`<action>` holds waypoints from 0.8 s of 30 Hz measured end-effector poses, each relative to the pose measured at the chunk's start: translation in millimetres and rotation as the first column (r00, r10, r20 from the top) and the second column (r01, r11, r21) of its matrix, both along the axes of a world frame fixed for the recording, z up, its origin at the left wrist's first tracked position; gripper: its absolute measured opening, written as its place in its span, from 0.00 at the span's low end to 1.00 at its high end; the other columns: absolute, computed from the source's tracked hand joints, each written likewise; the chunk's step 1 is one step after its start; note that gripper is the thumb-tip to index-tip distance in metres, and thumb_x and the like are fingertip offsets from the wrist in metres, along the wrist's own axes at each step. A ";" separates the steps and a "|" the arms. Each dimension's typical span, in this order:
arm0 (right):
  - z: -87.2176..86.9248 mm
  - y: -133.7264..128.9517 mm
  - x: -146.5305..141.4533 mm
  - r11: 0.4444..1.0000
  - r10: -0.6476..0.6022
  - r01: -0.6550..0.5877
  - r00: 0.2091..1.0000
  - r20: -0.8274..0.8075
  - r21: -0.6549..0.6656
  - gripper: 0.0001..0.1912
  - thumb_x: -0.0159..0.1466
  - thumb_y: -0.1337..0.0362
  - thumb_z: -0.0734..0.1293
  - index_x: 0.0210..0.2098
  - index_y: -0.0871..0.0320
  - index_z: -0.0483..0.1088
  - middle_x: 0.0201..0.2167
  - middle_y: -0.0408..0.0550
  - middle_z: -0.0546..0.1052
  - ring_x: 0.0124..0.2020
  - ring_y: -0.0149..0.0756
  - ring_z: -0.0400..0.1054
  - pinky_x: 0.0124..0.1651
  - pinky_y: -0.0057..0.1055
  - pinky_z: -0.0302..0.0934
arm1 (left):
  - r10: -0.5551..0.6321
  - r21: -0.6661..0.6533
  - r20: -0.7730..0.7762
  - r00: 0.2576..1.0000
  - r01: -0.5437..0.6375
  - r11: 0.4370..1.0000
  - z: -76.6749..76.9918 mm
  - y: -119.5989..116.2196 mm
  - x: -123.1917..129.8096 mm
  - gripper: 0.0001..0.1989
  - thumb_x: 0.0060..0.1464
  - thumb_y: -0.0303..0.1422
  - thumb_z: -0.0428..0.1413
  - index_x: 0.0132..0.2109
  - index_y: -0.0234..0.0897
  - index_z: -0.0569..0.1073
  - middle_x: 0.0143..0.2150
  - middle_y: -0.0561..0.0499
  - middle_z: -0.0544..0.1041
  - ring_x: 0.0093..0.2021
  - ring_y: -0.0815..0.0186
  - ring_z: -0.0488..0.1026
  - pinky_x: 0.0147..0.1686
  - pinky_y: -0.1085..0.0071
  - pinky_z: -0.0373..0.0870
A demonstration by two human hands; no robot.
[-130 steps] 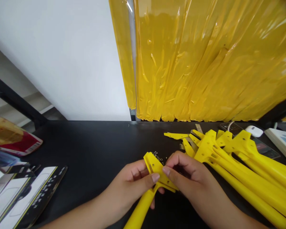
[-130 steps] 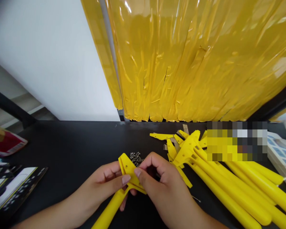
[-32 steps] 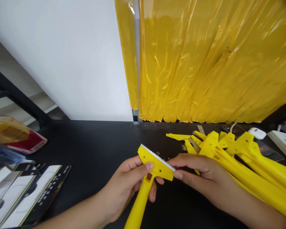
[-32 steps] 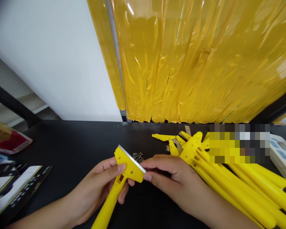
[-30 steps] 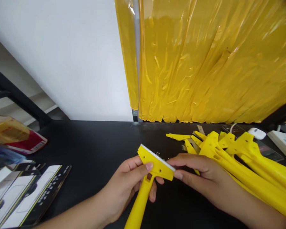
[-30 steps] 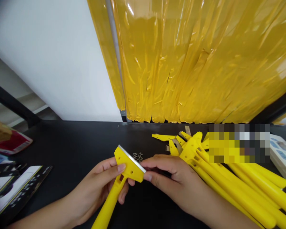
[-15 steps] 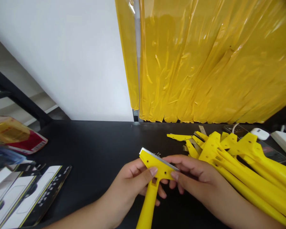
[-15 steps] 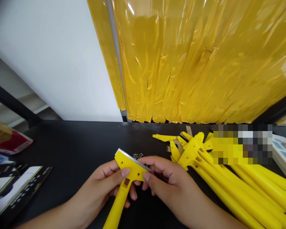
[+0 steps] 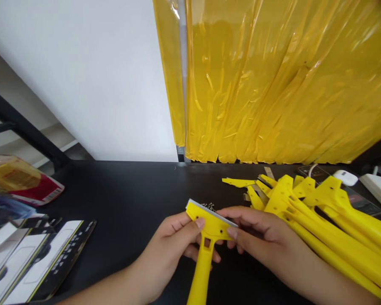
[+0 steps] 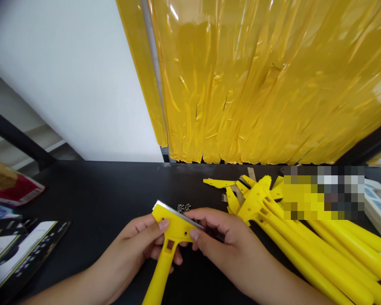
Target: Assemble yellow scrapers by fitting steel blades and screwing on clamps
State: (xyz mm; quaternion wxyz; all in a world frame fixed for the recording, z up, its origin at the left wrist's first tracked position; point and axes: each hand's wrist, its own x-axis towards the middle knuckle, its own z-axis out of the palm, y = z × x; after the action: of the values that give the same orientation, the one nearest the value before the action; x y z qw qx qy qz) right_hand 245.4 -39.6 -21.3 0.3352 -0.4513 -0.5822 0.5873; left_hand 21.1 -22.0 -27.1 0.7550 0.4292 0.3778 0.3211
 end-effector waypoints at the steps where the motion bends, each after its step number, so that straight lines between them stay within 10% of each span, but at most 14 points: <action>1: -1.1 -0.4 -0.7 1.000 -0.023 0.023 1.000 0.003 -0.003 0.18 0.71 0.56 0.69 0.59 0.49 0.76 0.39 0.44 0.83 0.39 0.35 0.76 0.43 0.32 0.71 | 0.000 -0.005 0.002 1.000 0.000 1.000 -0.6 0.1 -0.2 0.18 0.67 0.43 0.57 0.46 0.32 0.82 0.39 0.40 0.85 0.33 0.59 0.83 0.33 0.68 0.79; 17: -2.0 1.5 -0.6 0.999 -0.040 0.040 0.999 0.007 0.012 0.17 0.70 0.58 0.70 0.58 0.44 0.78 0.46 0.44 0.84 0.41 0.36 0.77 0.44 0.32 0.73 | -0.024 -0.008 0.059 0.998 0.024 1.000 -1.5 0.1 1.8 0.17 0.70 0.41 0.54 0.48 0.31 0.81 0.42 0.39 0.85 0.34 0.61 0.83 0.35 0.68 0.80; 24: 7.6 1.1 16.0 0.998 0.022 -0.026 0.998 0.061 0.065 0.24 0.70 0.53 0.70 0.65 0.39 0.70 0.53 0.45 0.79 0.55 0.42 0.73 0.62 0.44 0.66 | 0.004 -0.072 0.087 0.996 0.002 0.997 0.8 2.1 0.0 0.15 0.68 0.40 0.55 0.44 0.32 0.79 0.37 0.40 0.85 0.28 0.63 0.81 0.30 0.70 0.79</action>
State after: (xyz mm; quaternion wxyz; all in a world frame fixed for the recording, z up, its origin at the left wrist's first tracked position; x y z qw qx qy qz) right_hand 261.4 -38.5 -13.7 0.3252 -0.4505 -0.6165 0.5578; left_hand 21.1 -19.9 -26.3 0.7854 0.3872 0.3563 0.3261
